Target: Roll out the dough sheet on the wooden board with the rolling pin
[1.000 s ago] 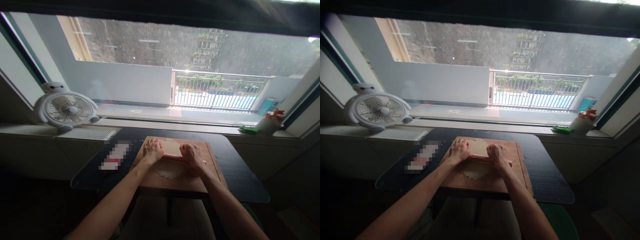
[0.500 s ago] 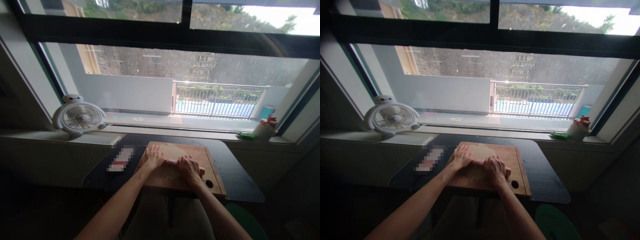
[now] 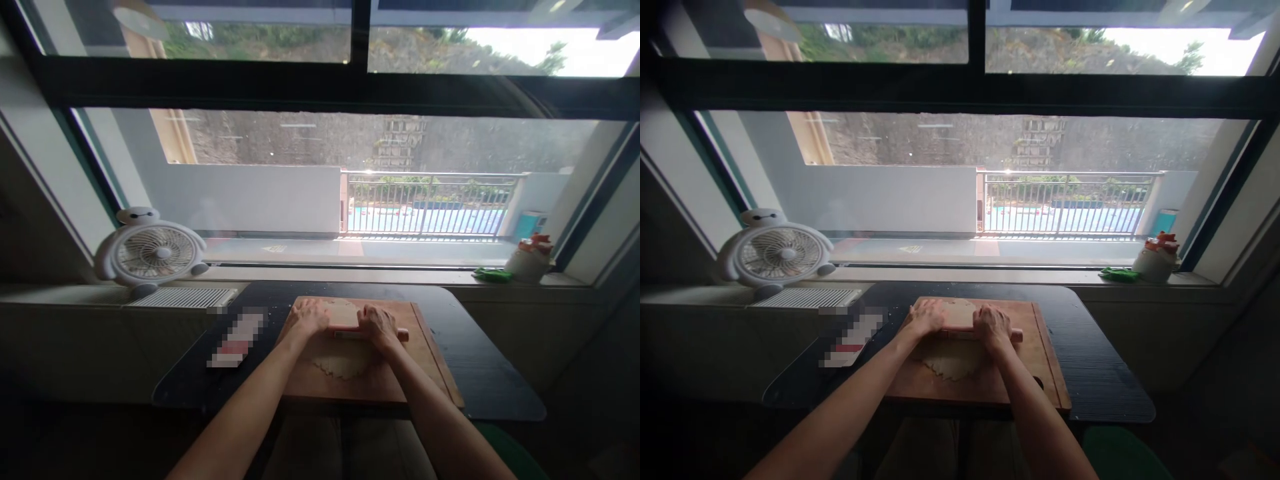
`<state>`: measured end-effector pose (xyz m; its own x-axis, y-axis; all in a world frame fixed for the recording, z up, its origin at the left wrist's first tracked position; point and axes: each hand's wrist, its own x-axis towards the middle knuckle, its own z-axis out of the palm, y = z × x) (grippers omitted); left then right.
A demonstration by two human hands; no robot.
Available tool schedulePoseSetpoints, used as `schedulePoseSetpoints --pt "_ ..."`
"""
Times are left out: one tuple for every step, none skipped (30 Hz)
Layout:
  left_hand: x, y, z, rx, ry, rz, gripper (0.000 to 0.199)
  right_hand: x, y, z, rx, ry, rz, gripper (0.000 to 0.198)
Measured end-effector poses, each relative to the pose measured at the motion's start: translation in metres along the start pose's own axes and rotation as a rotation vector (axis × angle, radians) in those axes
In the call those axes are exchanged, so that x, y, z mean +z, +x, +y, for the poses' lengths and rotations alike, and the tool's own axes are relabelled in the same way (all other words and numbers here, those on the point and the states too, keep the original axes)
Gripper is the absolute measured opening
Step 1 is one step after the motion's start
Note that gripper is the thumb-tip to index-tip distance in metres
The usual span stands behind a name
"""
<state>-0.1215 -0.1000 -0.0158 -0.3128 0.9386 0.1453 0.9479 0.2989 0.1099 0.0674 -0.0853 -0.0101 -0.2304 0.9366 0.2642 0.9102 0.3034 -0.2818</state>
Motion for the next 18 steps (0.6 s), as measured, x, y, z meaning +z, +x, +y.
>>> schedulePoseSetpoints --pt "0.001 0.008 0.000 -0.007 0.008 0.008 0.044 0.002 0.010 0.001 0.003 0.008 -0.011 0.034" --pt "0.002 0.016 0.000 -0.012 0.017 0.019 0.044 0.005 0.020 0.003 0.004 0.016 -0.023 0.033" --pt "0.003 0.024 0.000 -0.017 0.027 0.032 0.042 0.008 0.030 0.004 0.003 0.024 -0.033 0.032" --pt "0.004 0.031 -0.001 -0.021 0.037 0.045 0.041 0.011 0.040 0.005 0.001 0.031 -0.039 0.030" --pt "0.006 0.037 0.000 -0.025 0.047 0.056 0.039 0.014 0.048 0.007 -0.001 0.036 -0.042 0.029" --pt "0.007 0.043 0.000 -0.027 0.056 0.066 0.038 0.017 0.056 0.008 -0.004 0.039 -0.041 0.028" --pt "0.008 0.048 0.000 -0.027 0.064 0.074 0.037 0.020 0.062 0.009 -0.008 0.040 -0.039 0.026" --pt "0.008 0.053 0.001 -0.024 0.072 0.080 0.036 0.022 0.067 0.009 -0.013 0.039 -0.036 0.025" --pt "0.009 0.056 0.001 -0.019 0.079 0.088 0.035 0.025 0.071 0.009 -0.018 0.037 -0.034 0.023" --pt "0.010 0.059 0.002 -0.012 0.086 0.094 0.034 0.026 0.073 0.010 -0.022 0.034 -0.031 0.021" --pt "0.010 0.061 0.003 -0.005 0.091 0.100 0.034 0.027 0.074 0.010 -0.023 0.031 -0.027 0.021" --pt "0.010 0.062 0.004 0.001 0.096 0.105 0.033 0.028 0.074 0.009 -0.022 0.027 -0.021 0.021" --pt "0.010 0.063 0.004 0.005 0.100 0.109 0.033 0.028 0.073 0.009 -0.018 0.024 -0.014 0.021" --pt "0.009 0.062 0.005 0.008 0.102 0.110 0.033 0.027 0.071 0.009 -0.013 0.021 -0.006 0.022" --pt "0.009 0.061 0.005 0.009 0.103 0.109 0.033 0.025 0.069 0.008 -0.008 0.019 0.001 0.023" --pt "0.008 0.059 0.005 0.007 0.104 0.107 0.033 0.024 0.066 0.008 -0.002 0.018 0.008 0.024" --pt "0.007 0.057 0.005 0.004 0.103 0.104 0.033 0.022 0.063 0.007 0.003 0.017 0.012 0.024" --pt "0.005 0.054 0.004 0.001 0.103 0.100 0.033 0.019 0.059 0.006 0.008 0.017 0.015 0.024"
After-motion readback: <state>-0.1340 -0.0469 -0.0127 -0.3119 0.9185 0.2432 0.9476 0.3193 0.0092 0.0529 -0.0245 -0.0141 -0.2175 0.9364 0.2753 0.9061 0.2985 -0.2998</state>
